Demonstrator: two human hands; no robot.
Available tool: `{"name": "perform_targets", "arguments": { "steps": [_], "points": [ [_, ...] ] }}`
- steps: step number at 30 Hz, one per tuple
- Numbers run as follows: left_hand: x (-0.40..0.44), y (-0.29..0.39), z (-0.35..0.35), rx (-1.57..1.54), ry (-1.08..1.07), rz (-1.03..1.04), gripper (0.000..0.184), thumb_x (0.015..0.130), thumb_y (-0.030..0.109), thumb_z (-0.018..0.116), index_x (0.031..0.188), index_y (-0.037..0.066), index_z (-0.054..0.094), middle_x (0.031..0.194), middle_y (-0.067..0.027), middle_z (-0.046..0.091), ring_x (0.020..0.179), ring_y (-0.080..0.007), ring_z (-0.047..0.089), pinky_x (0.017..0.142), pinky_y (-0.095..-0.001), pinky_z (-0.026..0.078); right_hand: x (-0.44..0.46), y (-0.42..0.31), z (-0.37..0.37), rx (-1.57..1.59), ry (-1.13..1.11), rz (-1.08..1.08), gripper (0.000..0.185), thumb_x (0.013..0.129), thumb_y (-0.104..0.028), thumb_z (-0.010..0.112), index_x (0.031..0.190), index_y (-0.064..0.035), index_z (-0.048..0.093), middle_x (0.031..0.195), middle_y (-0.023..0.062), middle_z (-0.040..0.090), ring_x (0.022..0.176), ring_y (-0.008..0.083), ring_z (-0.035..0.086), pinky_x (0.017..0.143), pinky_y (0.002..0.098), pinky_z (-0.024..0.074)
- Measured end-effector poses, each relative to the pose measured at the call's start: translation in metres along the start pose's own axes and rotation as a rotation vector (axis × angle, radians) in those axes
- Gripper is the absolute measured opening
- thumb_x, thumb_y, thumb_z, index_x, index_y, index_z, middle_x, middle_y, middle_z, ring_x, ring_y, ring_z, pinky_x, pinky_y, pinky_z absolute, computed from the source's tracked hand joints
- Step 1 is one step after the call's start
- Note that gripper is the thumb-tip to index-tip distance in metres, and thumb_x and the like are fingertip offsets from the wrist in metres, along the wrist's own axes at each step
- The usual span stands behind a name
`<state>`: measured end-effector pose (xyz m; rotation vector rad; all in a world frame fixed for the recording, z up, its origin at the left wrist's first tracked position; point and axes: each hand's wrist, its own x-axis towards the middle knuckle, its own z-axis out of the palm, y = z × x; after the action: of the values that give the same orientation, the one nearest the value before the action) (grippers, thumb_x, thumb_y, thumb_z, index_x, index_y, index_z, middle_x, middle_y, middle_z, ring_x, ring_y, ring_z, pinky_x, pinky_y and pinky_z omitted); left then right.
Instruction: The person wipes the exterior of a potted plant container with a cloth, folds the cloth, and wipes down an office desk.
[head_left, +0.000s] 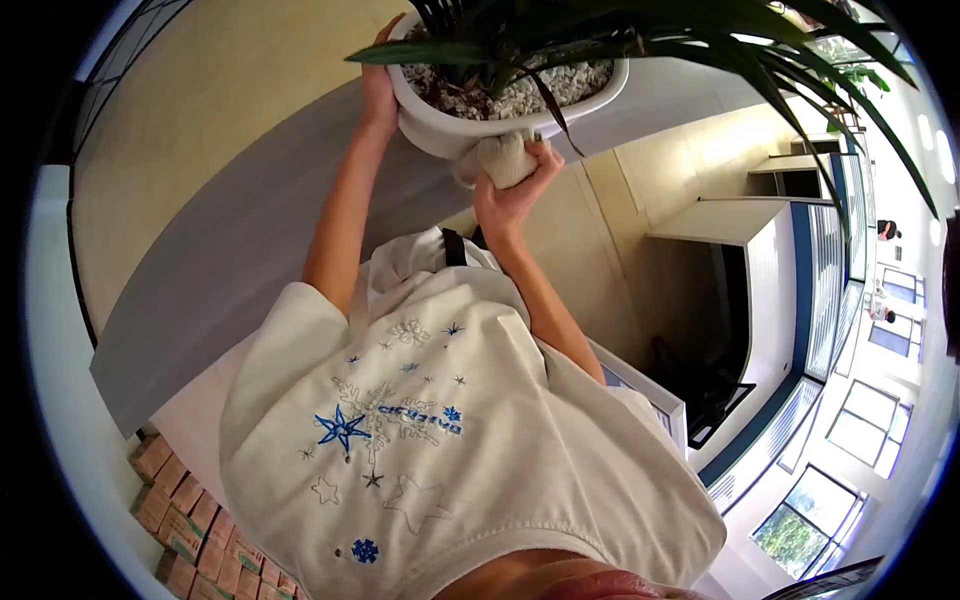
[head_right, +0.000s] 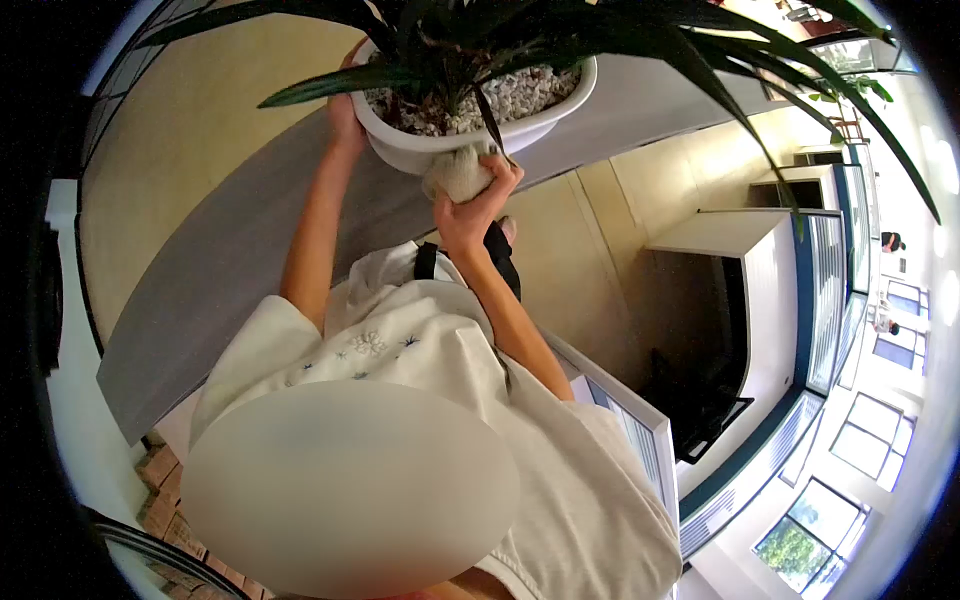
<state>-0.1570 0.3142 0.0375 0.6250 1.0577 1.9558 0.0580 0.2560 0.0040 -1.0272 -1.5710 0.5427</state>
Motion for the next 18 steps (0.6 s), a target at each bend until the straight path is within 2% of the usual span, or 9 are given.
{"name": "perform_targets", "arguments": {
  "steps": [2, 5, 9, 10, 11, 13, 14, 17, 18],
  "points": [
    [-0.006, -0.004, -0.004, -0.016, -0.008, 0.019, 0.049, 0.113, 0.04, 0.04, 0.152, 0.014, 0.056, 0.142, -0.0034, 0.063, 0.128, -0.0177, 0.06, 0.109, -0.0362, 0.049, 0.001, -0.004, -0.002, 0.032, 0.043, 0.0, 0.061, 0.07, 0.0, 0.071, 0.124, -0.003, 0.042, 0.121, 0.0166, 0.041, 0.117, 0.0335, 0.045, 0.11, 0.0447, 0.0349],
    [-0.002, -0.003, -0.002, 0.024, 0.057, -0.002, 0.053, 0.112, 0.045, 0.041, 0.153, 0.014, 0.054, 0.142, -0.0039, 0.063, 0.129, -0.0196, 0.06, 0.11, -0.0373, 0.048, -0.018, 0.042, 0.009, 0.065, 0.003, -0.007, 0.062, 0.071, -0.001, 0.07, 0.125, -0.0036, 0.04, 0.12, 0.0163, 0.041, 0.115, 0.0329, 0.045, 0.11, 0.0434, 0.0351],
    [0.003, -0.008, -0.006, -0.031, 0.129, -0.098, 0.054, 0.11, 0.044, 0.049, 0.153, 0.013, 0.053, 0.143, -0.0062, 0.062, 0.13, -0.0228, 0.06, 0.11, -0.0404, 0.048, -0.021, 0.063, -0.001, 0.081, -0.102, 0.012, 0.062, 0.073, 0.001, 0.072, 0.126, -0.0063, 0.04, 0.119, 0.0181, 0.041, 0.112, 0.0378, 0.045, 0.107, 0.0407, 0.0378],
    [0.006, -0.013, -0.012, -0.052, 0.121, -0.103, 0.055, 0.109, 0.043, 0.051, 0.153, 0.011, 0.052, 0.143, -0.0075, 0.062, 0.129, -0.024, 0.06, 0.11, -0.0411, 0.049, -0.017, 0.058, -0.005, 0.086, -0.09, 0.011, 0.059, 0.075, 0.001, 0.073, 0.125, -0.0067, 0.042, 0.116, 0.0159, 0.045, 0.108, 0.0333, 0.049, 0.102, 0.0385, 0.0418],
    [0.01, -0.019, -0.018, -0.073, 0.112, -0.109, 0.055, 0.109, 0.042, 0.054, 0.153, 0.01, 0.052, 0.143, -0.0087, 0.062, 0.129, -0.0253, 0.061, 0.109, -0.0418, 0.05, -0.013, 0.054, -0.007, 0.146, -0.083, 0.109, 0.057, 0.076, 0.0, 0.073, 0.124, -0.0068, 0.042, 0.115, 0.0146, 0.046, 0.106, 0.0311, 0.05, 0.1, 0.0379, 0.043],
    [0.011, -0.017, -0.015, 0.026, 0.186, -0.079, 0.049, 0.114, 0.04, 0.039, 0.148, 0.007, 0.052, 0.136, -0.0118, 0.063, 0.123, -0.0278, 0.064, 0.101, -0.0489, 0.057, -0.003, 0.042, -0.011, 0.277, -0.08, 0.292, 0.054, 0.079, 0.0, 0.073, 0.123, -0.007, 0.044, 0.112, 0.0121, 0.048, 0.102, 0.0266, 0.052, 0.096, 0.0367, 0.0455],
    [0.013, -0.016, -0.016, 0.007, 0.146, -0.09, 0.049, 0.114, 0.042, 0.04, 0.148, 0.008, 0.052, 0.135, -0.011, 0.063, 0.124, -0.027, 0.064, 0.102, -0.0485, 0.056, 0.004, 0.037, -0.014, 0.24, -0.042, 0.305, 0.049, 0.081, -0.002, 0.073, 0.121, -0.0076, 0.046, 0.109, 0.0095, 0.05, 0.1, 0.022, 0.053, 0.094, 0.036, 0.0467],
    [0.003, -0.009, -0.008, -0.035, 0.097, -0.068, 0.054, 0.112, 0.046, 0.044, 0.15, 0.008, 0.052, 0.137, -0.0103, 0.062, 0.127, -0.0261, 0.061, 0.106, -0.0465, 0.052, 0.037, 0.011, -0.032, 0.405, 0.076, 0.547, 0.049, 0.079, 0.006, 0.067, 0.122, -0.0082, 0.048, 0.116, 0.0089, 0.052, 0.108, 0.0226, 0.054, 0.096, 0.0363, 0.0492],
    [0.003, -0.01, -0.009, -0.041, 0.099, -0.066, 0.056, 0.111, 0.046, 0.047, 0.152, 0.008, 0.051, 0.14, -0.0106, 0.062, 0.129, -0.0257, 0.06, 0.109, -0.0447, 0.05, 0.05, 0.009, -0.041, 0.357, 0.07, 0.537, 0.052, 0.078, 0.01, 0.064, 0.123, -0.0086, 0.048, 0.118, 0.0087, 0.053, 0.11, 0.0226, 0.055, 0.096, 0.0366, 0.0505]
  ]
}}
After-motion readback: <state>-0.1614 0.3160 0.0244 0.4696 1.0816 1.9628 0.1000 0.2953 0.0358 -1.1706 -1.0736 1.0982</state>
